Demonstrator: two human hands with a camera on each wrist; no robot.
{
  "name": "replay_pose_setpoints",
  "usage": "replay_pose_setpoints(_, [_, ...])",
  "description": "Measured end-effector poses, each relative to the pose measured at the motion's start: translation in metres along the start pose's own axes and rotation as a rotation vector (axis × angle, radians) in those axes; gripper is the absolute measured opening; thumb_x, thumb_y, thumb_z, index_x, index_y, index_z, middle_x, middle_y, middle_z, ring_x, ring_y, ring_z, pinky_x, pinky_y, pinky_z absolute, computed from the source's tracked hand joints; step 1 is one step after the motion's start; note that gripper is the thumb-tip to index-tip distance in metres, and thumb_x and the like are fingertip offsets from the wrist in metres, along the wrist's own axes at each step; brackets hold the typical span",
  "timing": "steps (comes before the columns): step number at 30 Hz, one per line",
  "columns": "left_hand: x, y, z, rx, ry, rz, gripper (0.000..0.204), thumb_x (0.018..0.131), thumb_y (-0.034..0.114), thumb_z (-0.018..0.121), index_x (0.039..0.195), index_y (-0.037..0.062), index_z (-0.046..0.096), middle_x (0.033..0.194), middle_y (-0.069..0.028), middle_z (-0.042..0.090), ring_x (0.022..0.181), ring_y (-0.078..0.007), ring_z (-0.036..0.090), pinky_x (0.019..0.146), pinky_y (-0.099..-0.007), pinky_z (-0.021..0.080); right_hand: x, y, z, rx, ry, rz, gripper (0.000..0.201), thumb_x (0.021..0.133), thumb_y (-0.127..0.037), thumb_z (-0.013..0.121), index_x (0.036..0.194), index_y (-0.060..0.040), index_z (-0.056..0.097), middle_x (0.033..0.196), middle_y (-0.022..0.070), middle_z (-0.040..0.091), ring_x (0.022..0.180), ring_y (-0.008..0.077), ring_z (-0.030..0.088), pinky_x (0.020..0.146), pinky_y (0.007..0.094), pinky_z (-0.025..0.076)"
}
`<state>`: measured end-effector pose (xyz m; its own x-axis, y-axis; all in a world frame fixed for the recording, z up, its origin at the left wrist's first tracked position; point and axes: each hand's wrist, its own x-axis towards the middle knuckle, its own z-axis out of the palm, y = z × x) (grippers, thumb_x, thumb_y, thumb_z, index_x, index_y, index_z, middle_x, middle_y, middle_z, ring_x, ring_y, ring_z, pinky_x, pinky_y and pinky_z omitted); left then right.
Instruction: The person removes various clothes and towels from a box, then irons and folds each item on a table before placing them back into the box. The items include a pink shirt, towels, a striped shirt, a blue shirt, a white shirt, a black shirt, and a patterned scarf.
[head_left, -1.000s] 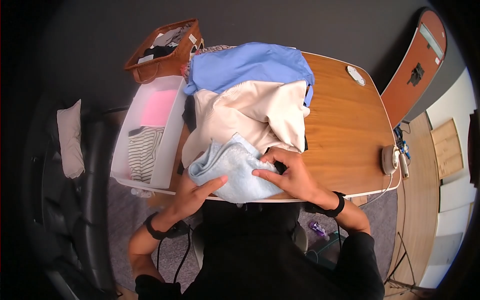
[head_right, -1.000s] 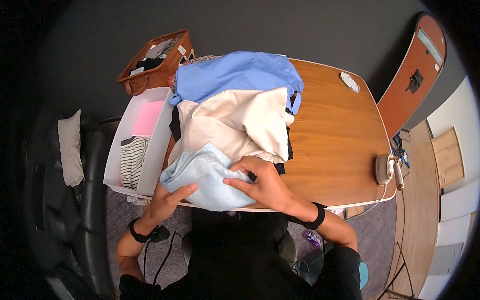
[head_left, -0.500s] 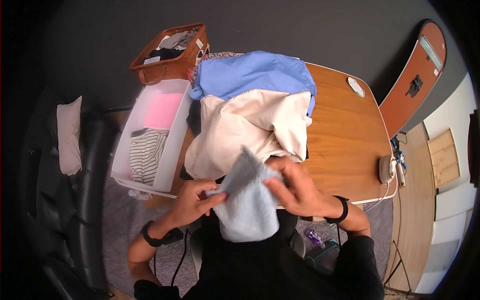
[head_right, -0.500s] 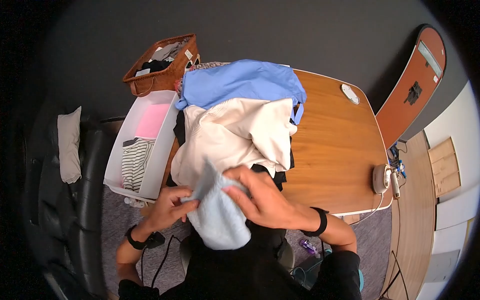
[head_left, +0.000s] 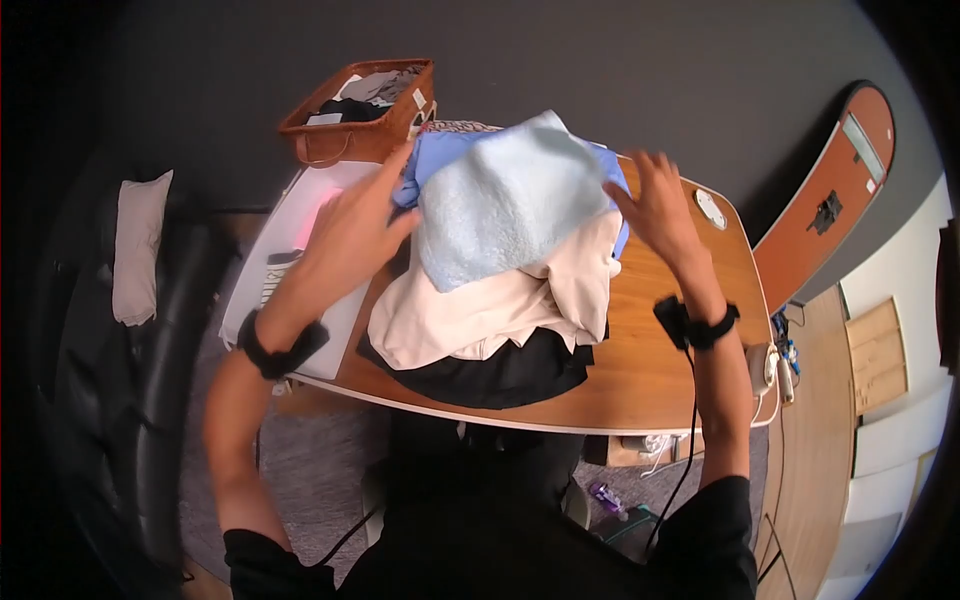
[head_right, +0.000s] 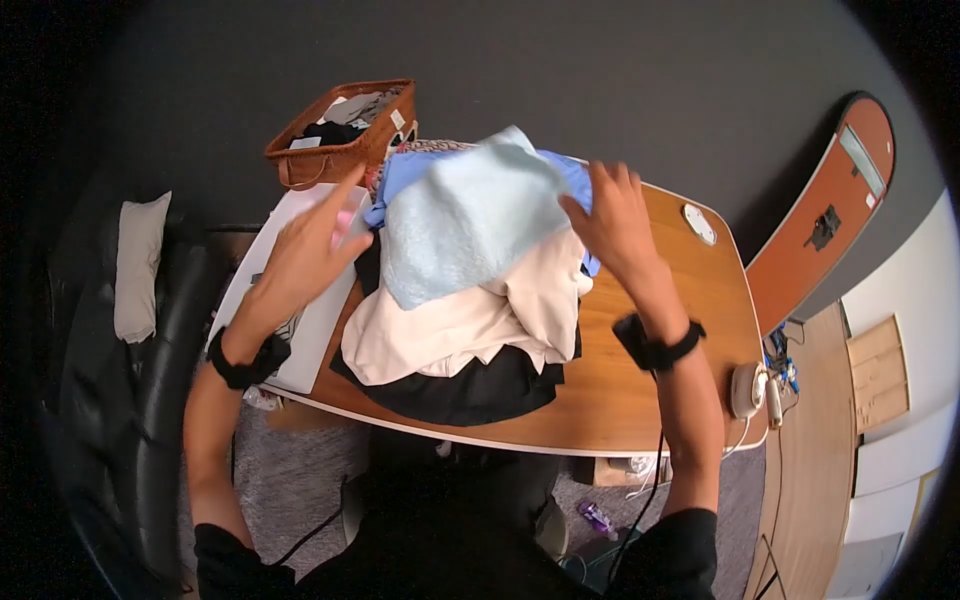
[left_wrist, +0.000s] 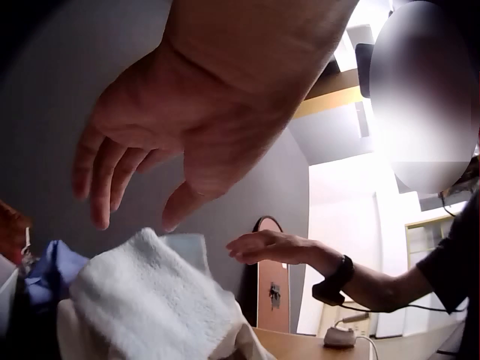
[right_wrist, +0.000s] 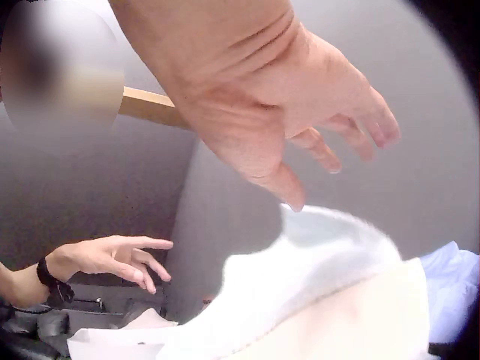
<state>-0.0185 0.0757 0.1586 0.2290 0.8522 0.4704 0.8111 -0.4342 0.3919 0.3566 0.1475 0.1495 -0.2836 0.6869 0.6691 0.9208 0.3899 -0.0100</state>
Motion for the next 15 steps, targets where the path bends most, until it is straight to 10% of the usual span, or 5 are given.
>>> replay_pose_setpoints(8, [-0.078,-0.142,-0.021,0.244,-0.127,-0.306,0.035,0.091,0.017,0.070,0.124,0.0079,0.069,0.089,-0.0183,0.075,0.093,-0.0360,0.072,0.081,-0.0470,0.057,-0.108,-0.037,-0.020,0.480,-0.496,-0.012,0.034,0.093,-0.017,0.074,0.123,-0.0023,0.066,0.133,0.0198,0.061,0.124,0.0417,0.058,0.103,0.0463,0.048])
replay_pose_setpoints(15, [-0.101,-0.245,-0.032,0.368,-0.648,-0.374,0.078,0.085,0.031,0.078,0.151,0.0033,0.046,0.137,-0.0240,0.061,0.130,-0.0391,0.056,0.110,-0.0440,0.044,-0.130,-0.075,-0.031,0.684,-0.618,0.051,0.029,0.091,-0.010,0.075,0.118,-0.0019,0.070,0.127,0.0171,0.065,0.114,0.0386,0.064,0.096,0.0426,0.052])
